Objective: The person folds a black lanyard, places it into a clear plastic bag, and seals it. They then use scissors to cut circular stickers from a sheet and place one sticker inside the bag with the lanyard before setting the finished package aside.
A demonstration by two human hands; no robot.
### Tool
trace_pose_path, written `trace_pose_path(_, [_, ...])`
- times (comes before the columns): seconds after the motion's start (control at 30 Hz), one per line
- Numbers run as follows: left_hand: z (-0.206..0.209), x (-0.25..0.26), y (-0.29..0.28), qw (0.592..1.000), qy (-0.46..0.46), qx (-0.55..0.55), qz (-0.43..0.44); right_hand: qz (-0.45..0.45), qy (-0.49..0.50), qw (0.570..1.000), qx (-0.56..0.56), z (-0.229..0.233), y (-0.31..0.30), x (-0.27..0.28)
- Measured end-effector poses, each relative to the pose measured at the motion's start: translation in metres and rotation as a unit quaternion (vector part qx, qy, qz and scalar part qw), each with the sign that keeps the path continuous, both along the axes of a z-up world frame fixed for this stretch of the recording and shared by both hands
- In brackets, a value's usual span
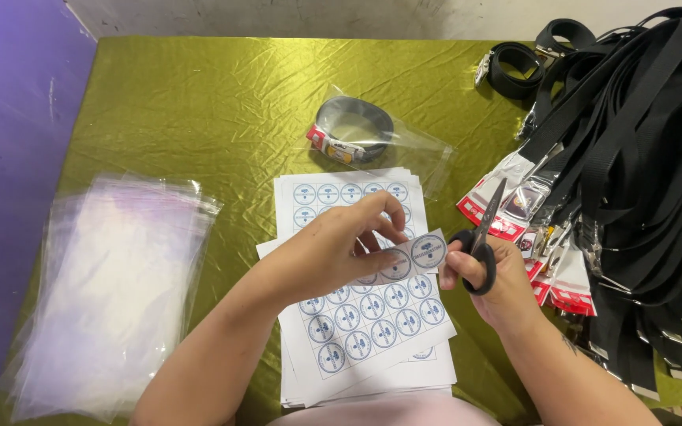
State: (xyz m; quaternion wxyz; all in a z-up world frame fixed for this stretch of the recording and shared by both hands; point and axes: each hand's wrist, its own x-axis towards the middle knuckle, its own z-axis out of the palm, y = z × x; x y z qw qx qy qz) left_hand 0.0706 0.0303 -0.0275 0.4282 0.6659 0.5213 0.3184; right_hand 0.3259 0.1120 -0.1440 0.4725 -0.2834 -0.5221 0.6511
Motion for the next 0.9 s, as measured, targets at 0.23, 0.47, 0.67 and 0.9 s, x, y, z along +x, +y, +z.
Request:
trace_pose_path(0.23, [-0.004, 0.008, 0.002, 0.999, -0.028, 0.037, -0.004, 0.022, -0.052, 0.998, 0.018, 0.005, 0.003, 0.003])
trace_pose_path(0.47, [0.005, -0.023, -0.006, 0.985, -0.036, 0.159, 0.054, 0.241, -0.180, 0.950, 0.081, 0.046, -0.001, 0.011])
trace_pose_path(0.67, [0.015, -0.028, -0.015, 0.984, -0.053, 0.167, 0.044, 0.384, -0.232, 0.885, 0.122, 0.068, -0.004, -0.002])
trace_pose_path(0.9, [0.008, -0.015, -0.012, 0.987, -0.039, 0.154, 0.011, 0.376, -0.234, 0.888, 0.126, 0.066, -0.011, -0.007])
